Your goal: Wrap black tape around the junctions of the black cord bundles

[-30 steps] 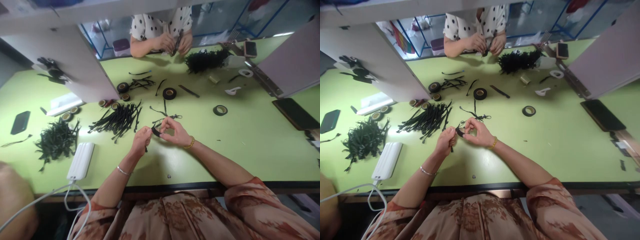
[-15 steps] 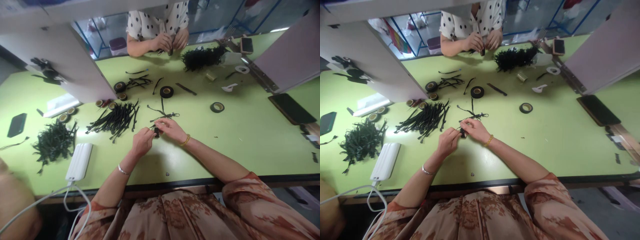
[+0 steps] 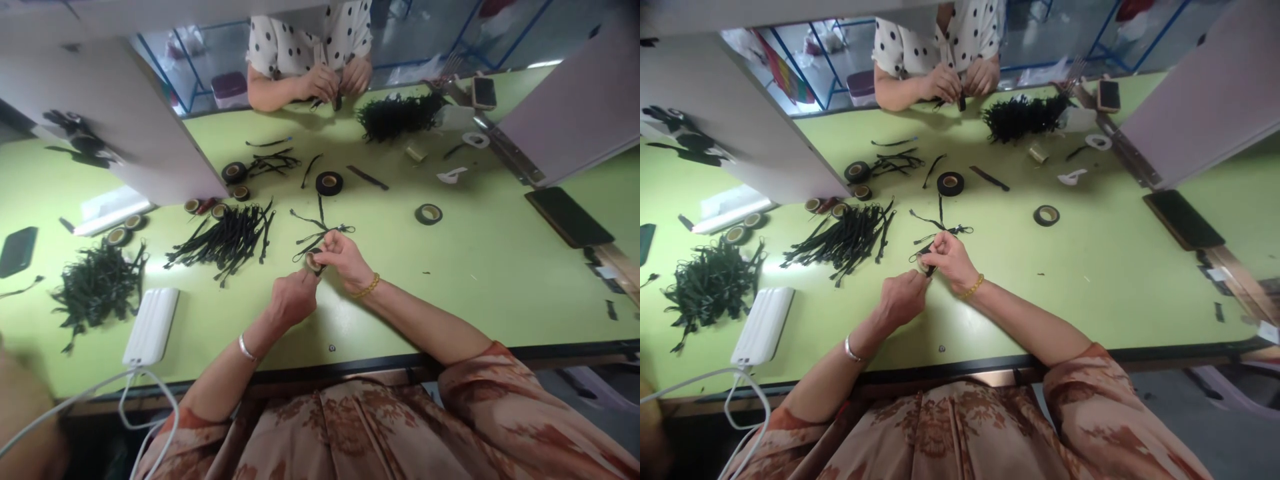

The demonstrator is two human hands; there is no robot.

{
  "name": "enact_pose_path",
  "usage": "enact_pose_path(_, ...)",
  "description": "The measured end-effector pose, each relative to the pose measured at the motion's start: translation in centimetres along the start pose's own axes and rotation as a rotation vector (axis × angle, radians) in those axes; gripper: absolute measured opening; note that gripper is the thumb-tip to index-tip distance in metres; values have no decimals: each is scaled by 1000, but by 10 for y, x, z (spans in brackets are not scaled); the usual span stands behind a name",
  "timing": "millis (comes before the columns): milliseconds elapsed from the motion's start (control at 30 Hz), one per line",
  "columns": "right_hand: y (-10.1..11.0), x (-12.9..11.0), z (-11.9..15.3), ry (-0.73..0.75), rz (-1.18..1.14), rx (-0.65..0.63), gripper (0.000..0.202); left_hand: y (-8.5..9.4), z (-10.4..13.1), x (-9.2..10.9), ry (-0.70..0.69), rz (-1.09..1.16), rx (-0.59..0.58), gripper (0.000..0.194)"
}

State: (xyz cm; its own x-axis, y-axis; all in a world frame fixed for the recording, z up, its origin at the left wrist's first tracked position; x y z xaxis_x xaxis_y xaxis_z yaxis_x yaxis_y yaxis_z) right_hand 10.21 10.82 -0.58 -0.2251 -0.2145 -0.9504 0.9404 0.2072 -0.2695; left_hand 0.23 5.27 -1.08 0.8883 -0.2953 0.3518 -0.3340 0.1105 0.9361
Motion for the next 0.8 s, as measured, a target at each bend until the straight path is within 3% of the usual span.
enact_pose_path(200, 2, -25, 7, 258, 172, -53, 42, 17, -2, -25, 206, 328, 156, 32)
enact_pose_path(367, -6, -14, 4, 252, 251, -199, 40, 18, 1, -46, 277, 851, 293, 23)
enact_pose_path(467, -9, -10, 2, 265, 317, -257, 33, 9, -2, -55, 321, 1149, 301, 22)
enact_pose_path(567, -10, -11, 2, 346, 505, -267, 27, -1, -6, -58, 342, 1346, 236, 27)
enact_pose_path(667, -10, -8, 0, 339, 618, -290, 29, -1, -9, -58, 314, 1309, 169, 26)
enact_pose_path(800, -8, 7, -5, 204, 684, -304, 35, 9, -10, -57, 212, 940, 133, 16)
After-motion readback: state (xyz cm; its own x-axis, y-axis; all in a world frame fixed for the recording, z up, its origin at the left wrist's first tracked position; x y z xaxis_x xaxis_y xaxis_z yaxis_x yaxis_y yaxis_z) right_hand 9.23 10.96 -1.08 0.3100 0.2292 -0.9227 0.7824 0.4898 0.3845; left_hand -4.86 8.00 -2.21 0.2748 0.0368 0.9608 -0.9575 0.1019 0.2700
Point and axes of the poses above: each hand's wrist, its own z-axis away from the middle knuckle, its own y-axis out of the back of the hand, x = y × z, the point moved 7 cm from there along -z, towards the middle knuckle, and after that the axes turned 9 degrees about z, right-handed, at the moved point
